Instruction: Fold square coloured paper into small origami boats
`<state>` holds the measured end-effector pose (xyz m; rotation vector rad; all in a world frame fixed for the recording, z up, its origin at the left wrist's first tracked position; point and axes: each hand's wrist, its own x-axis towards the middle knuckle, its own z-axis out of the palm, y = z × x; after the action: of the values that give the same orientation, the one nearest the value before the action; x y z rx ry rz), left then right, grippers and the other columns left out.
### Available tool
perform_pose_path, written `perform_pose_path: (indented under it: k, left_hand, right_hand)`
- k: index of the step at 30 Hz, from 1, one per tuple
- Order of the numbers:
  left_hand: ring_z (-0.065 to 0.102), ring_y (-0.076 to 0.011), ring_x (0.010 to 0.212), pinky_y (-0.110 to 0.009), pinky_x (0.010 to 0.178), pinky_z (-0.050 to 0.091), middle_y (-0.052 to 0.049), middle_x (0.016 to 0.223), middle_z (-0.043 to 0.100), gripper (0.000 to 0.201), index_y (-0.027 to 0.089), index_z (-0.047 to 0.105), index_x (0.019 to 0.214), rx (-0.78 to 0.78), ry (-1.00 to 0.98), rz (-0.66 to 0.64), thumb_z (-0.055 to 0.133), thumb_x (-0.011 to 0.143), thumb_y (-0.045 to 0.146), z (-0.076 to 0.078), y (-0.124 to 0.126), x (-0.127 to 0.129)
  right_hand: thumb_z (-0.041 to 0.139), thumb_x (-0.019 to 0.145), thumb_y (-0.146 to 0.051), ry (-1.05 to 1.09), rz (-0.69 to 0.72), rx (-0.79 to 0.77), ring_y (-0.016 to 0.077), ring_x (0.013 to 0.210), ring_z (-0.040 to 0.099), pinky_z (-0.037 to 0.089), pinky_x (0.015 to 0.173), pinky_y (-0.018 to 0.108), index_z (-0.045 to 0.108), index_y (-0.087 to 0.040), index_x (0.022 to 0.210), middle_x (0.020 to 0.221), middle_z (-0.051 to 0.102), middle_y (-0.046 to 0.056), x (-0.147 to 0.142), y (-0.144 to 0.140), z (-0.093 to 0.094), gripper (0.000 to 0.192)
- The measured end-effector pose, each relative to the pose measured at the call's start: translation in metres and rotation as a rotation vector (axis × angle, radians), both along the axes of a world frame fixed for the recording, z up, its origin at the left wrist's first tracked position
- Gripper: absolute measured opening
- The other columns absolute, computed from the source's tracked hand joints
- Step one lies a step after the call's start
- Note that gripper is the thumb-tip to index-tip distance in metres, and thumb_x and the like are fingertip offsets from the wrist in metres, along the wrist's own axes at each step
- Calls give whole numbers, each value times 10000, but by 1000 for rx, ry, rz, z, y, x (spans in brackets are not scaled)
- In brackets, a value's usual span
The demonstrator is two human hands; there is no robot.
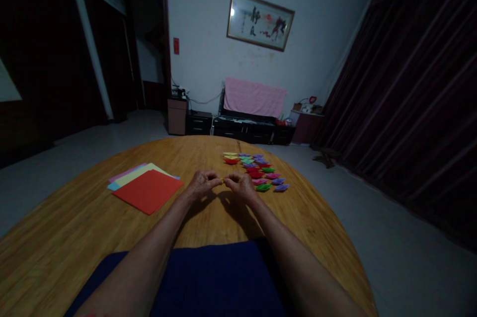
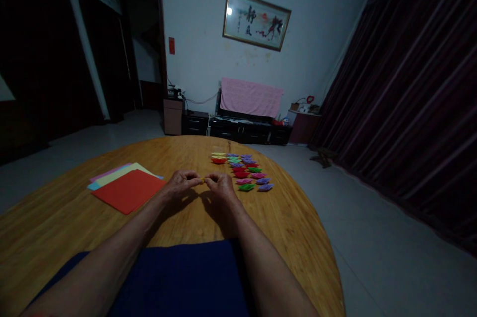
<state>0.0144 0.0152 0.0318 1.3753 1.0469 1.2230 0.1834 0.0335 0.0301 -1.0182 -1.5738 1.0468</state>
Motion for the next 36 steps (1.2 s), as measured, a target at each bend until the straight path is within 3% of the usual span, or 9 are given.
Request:
perform_pose_path:
  k: [4, 11, 21, 25, 32, 36]
  left_hand:
    - [501, -118, 505, -217, 466, 341, -14, 596, 609, 180, 187, 733, 667, 28, 101, -106, 738, 638, 364, 10, 4, -8]
    - [516, -148, 576, -257, 553, 368, -30, 593, 624, 152, 173, 704, 581, 191, 262, -95, 677, 644, 309, 28, -11, -24]
    - [520, -150, 654, -258, 617, 382, -11, 674, 656, 185, 165, 752, 741, 84, 346, -177, 671, 626, 285, 50, -33, -54]
    - [487, -135, 600, -252, 584, 360, 2, 602, 617, 179, 163, 766, 725, 68, 309, -156, 668, 601, 247, 47, -31, -53]
    - [500, -123, 510, -249, 505, 356, -19, 596, 610, 183, 144, 756, 746, -166, 189, -181, 703, 604, 247, 30, -29, -36]
    - [508, -115, 482, -244, 489, 382, -4, 580, 589, 125, 157, 715, 713, -221, 98, -136, 714, 649, 265, 20, -26, -27]
  right_hand:
    - [644, 701, -307, -200, -64, 124, 127, 562, 504, 353, 552, 245, 684, -206, 603, 575, 608, -25, 2, -11, 13, 146]
    - [613, 730, -296, -261, -22, 151, 111, 553, 501, 343, 548, 226, 679, -187, 609, 573, 618, -21, -10, -31, 24, 175]
    - [624, 713, -309, -196, 66, 41, 100, 567, 474, 345, 556, 221, 674, -162, 659, 597, 592, -20, -22, -41, 37, 165]
    - [672, 698, -382, -81, 137, -13, 115, 606, 514, 385, 591, 231, 708, -159, 745, 640, 619, -7, -20, -39, 33, 230]
    - [668, 673, -292, -153, 158, -81, 96, 562, 488, 359, 560, 216, 720, -166, 711, 594, 598, -30, -9, -24, 22, 142]
    - [686, 672, -282, -123, 159, -158, 91, 558, 497, 374, 552, 209, 710, -164, 753, 619, 611, -29, -6, -23, 23, 145]
